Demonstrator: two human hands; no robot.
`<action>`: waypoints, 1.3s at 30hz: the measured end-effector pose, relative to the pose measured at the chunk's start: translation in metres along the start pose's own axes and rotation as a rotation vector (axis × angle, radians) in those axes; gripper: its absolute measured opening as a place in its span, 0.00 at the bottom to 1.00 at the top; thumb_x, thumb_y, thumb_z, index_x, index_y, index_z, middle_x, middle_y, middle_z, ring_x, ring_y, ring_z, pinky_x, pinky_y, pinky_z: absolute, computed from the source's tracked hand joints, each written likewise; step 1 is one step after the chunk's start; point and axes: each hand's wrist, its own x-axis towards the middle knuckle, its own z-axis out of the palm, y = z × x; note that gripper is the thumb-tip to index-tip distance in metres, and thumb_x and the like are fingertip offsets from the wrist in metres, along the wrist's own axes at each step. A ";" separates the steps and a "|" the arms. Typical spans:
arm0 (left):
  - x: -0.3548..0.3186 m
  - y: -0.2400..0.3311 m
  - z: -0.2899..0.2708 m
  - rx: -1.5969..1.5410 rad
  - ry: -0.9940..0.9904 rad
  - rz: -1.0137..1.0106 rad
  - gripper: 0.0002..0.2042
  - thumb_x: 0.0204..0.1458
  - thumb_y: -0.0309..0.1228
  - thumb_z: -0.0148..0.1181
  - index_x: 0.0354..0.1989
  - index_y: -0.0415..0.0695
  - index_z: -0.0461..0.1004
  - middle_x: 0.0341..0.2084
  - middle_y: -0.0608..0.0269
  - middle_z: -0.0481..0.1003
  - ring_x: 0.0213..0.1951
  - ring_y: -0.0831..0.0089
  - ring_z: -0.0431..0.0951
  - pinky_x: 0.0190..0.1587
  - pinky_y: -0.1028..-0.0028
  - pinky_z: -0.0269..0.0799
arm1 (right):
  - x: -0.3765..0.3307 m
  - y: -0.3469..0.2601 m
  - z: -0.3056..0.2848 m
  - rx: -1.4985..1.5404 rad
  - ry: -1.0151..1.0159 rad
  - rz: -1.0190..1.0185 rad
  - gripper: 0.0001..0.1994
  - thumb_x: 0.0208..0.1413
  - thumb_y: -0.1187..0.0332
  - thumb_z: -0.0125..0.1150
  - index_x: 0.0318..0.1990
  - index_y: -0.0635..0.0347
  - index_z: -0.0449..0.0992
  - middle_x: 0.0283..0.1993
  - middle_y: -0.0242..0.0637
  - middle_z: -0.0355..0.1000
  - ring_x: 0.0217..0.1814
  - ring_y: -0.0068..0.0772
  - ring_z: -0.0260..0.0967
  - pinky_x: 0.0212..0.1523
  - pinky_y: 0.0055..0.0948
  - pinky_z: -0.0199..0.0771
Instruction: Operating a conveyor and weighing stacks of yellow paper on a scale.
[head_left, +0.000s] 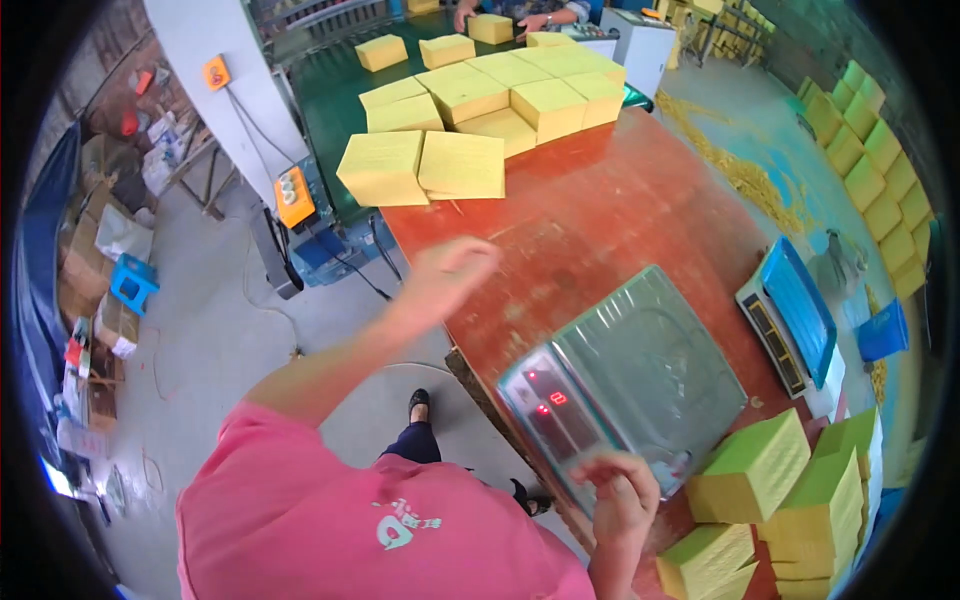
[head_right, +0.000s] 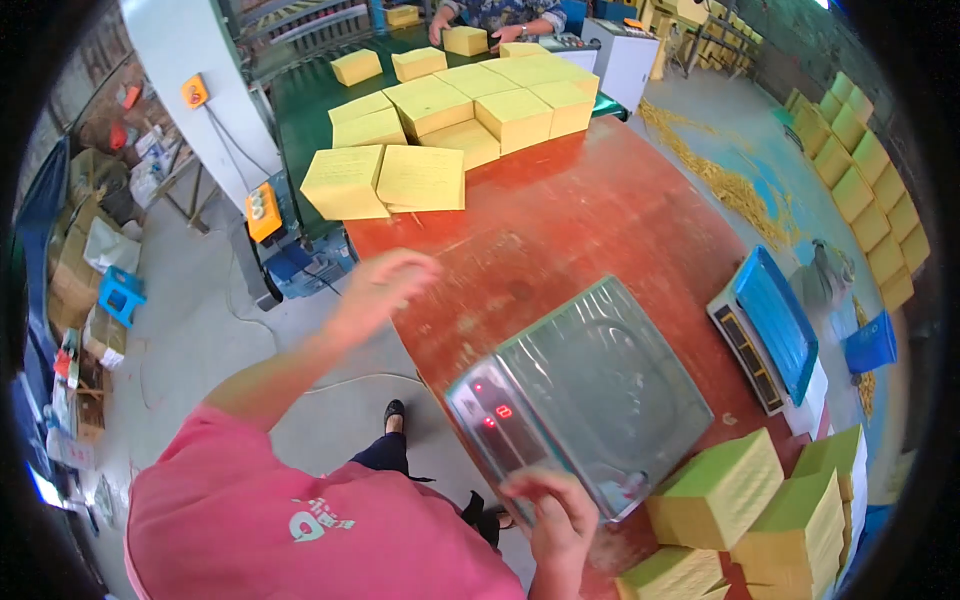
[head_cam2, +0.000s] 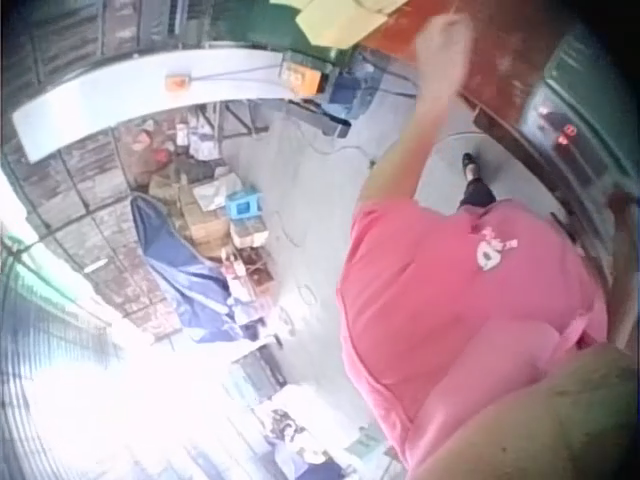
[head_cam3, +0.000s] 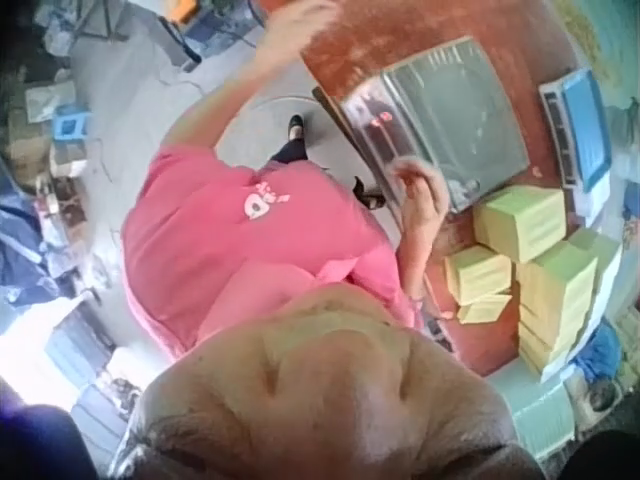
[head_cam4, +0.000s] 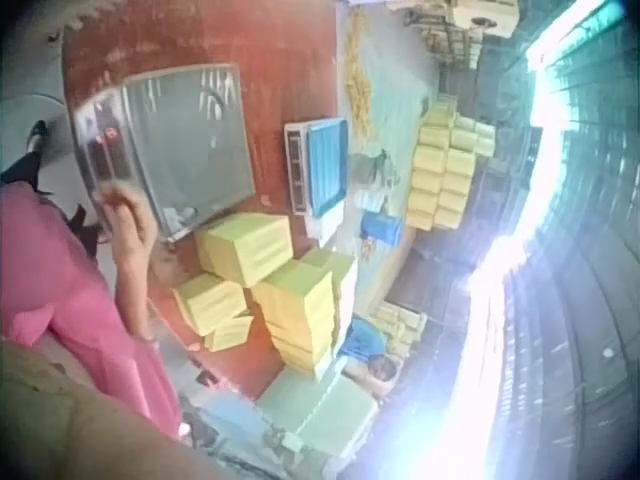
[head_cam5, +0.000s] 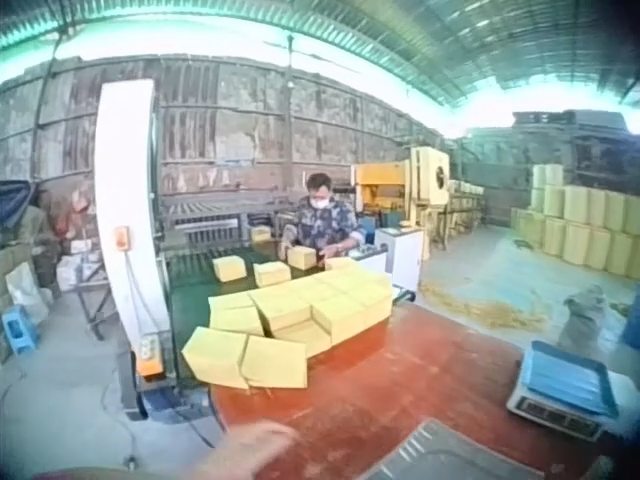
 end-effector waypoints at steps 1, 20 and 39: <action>0.006 -0.030 -0.038 -0.235 0.073 -0.091 0.15 0.62 0.38 0.54 0.47 0.39 0.76 0.42 0.63 0.79 0.45 0.77 0.78 0.47 0.75 0.74 | 0.022 0.014 0.030 -0.035 0.028 0.089 0.15 0.56 0.74 0.47 0.48 0.71 0.72 0.44 0.49 0.76 0.44 0.36 0.75 0.48 0.33 0.75; 0.174 -0.165 -0.212 0.959 0.100 0.323 0.42 0.43 0.48 0.70 0.67 0.47 0.60 0.69 0.52 0.53 0.72 0.52 0.48 0.69 0.42 0.44 | 0.529 0.194 0.164 -0.556 -0.112 0.335 0.40 0.50 0.48 0.69 0.60 0.75 0.67 0.57 0.53 0.71 0.59 0.40 0.69 0.59 0.36 0.66; 0.177 -0.165 -0.199 1.077 0.030 0.171 0.42 0.37 0.44 0.73 0.64 0.49 0.63 0.69 0.49 0.53 0.71 0.51 0.50 0.69 0.40 0.41 | 0.654 0.095 0.191 -0.387 -0.400 0.322 0.36 0.49 0.62 0.72 0.63 0.71 0.63 0.57 0.48 0.71 0.56 0.37 0.71 0.57 0.33 0.72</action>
